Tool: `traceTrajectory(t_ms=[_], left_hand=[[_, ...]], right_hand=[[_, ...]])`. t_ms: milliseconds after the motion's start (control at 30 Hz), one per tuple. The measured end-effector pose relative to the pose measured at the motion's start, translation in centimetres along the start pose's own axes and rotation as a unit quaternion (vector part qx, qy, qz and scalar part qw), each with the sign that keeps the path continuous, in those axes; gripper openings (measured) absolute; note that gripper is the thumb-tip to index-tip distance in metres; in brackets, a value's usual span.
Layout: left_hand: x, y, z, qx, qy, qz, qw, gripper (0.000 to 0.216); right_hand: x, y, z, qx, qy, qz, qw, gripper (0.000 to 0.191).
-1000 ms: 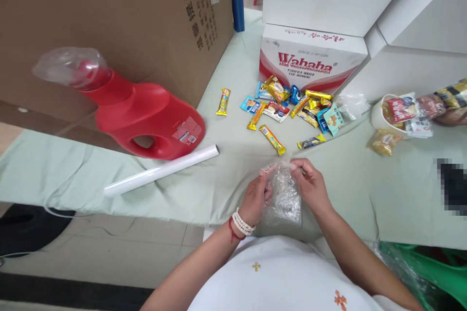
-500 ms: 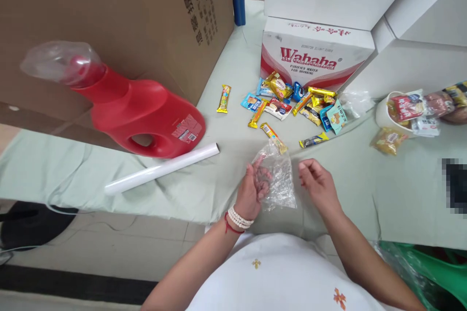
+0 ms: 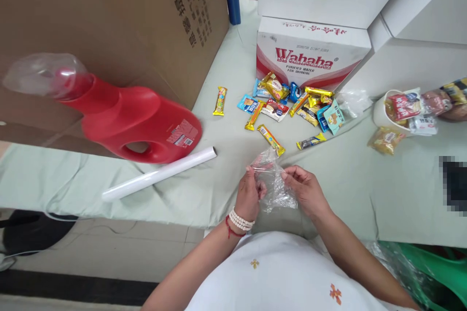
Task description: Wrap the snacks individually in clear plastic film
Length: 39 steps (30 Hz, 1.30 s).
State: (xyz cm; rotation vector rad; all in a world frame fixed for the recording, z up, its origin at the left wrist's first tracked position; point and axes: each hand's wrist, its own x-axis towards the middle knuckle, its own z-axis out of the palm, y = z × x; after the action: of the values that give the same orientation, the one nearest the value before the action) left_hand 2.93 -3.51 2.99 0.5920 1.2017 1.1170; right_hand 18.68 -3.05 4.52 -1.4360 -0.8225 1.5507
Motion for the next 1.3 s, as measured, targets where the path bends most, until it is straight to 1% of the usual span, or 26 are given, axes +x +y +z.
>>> traceTrajectory(t_ms=[133, 233, 333, 433, 533, 600, 700, 767, 833, 900, 1000, 1067, 1300], left_hand=[[0.8, 0.7, 0.6, -0.016, 0.038, -0.025, 0.999, 0.076], [1.6, 1.3, 0.7, -0.033, 0.069, -0.043, 0.996, 0.08], [2.4, 1.8, 0.4, -0.045, 0.074, -0.052, 0.995, 0.081], [2.9, 2.1, 0.4, -0.047, 0.073, -0.048, 0.995, 0.08], [3.0, 2.3, 0.9, -0.026, 0.084, -0.027, 0.996, 0.08], [2.9, 2.3, 1.3, -0.003, 0.089, -0.015, 0.996, 0.082], [2.6, 2.3, 1.7, 0.023, 0.088, 0.001, 0.996, 0.084], [2.3, 2.3, 1.9, 0.037, 0.079, 0.011, 0.996, 0.081], [2.2, 2.2, 1.9, 0.05, 0.075, 0.021, 0.996, 0.078], [2.1, 2.1, 1.7, 0.058, 0.079, 0.025, 0.995, 0.076], [2.2, 1.9, 1.5, 0.068, 0.093, 0.027, 0.993, 0.076], [2.3, 1.8, 1.2, 0.081, 0.102, 0.026, 0.991, 0.077], [2.8, 1.2, 0.6, 0.127, 0.129, 0.045, 0.982, 0.078]], right_hand=[[0.5, -0.5, -1.2, -0.02, 0.007, -0.031, 0.999, 0.032], [1.2, -0.8, -2.5, -0.026, 0.039, -0.047, 0.998, 0.032], [1.6, -1.1, -4.0, -0.024, 0.068, -0.032, 0.997, 0.037], [1.2, -1.6, -4.8, -0.063, 0.051, 0.001, 0.997, 0.043], [-0.1, -1.9, -4.5, -0.128, 0.0, 0.021, 0.992, 0.049], [-0.9, -2.1, -3.9, -0.17, -0.027, 0.003, 0.985, 0.048], [-1.7, -2.1, -2.9, -0.236, -0.037, -0.067, 0.969, 0.038], [-1.8, -2.1, -2.6, -0.276, -0.029, -0.126, 0.952, 0.031], [-1.6, -2.2, -2.6, -0.311, -0.024, -0.178, 0.933, 0.028], [-1.4, -2.3, -2.8, -0.339, -0.03, -0.211, 0.916, 0.026], [-1.2, -2.4, -3.1, -0.369, -0.039, -0.227, 0.9, 0.028], [-1.2, -2.3, -3.2, -0.373, -0.036, -0.225, 0.899, 0.029], [-1.8, -1.8, -2.6, -0.327, 0.003, -0.205, 0.922, 0.029]])
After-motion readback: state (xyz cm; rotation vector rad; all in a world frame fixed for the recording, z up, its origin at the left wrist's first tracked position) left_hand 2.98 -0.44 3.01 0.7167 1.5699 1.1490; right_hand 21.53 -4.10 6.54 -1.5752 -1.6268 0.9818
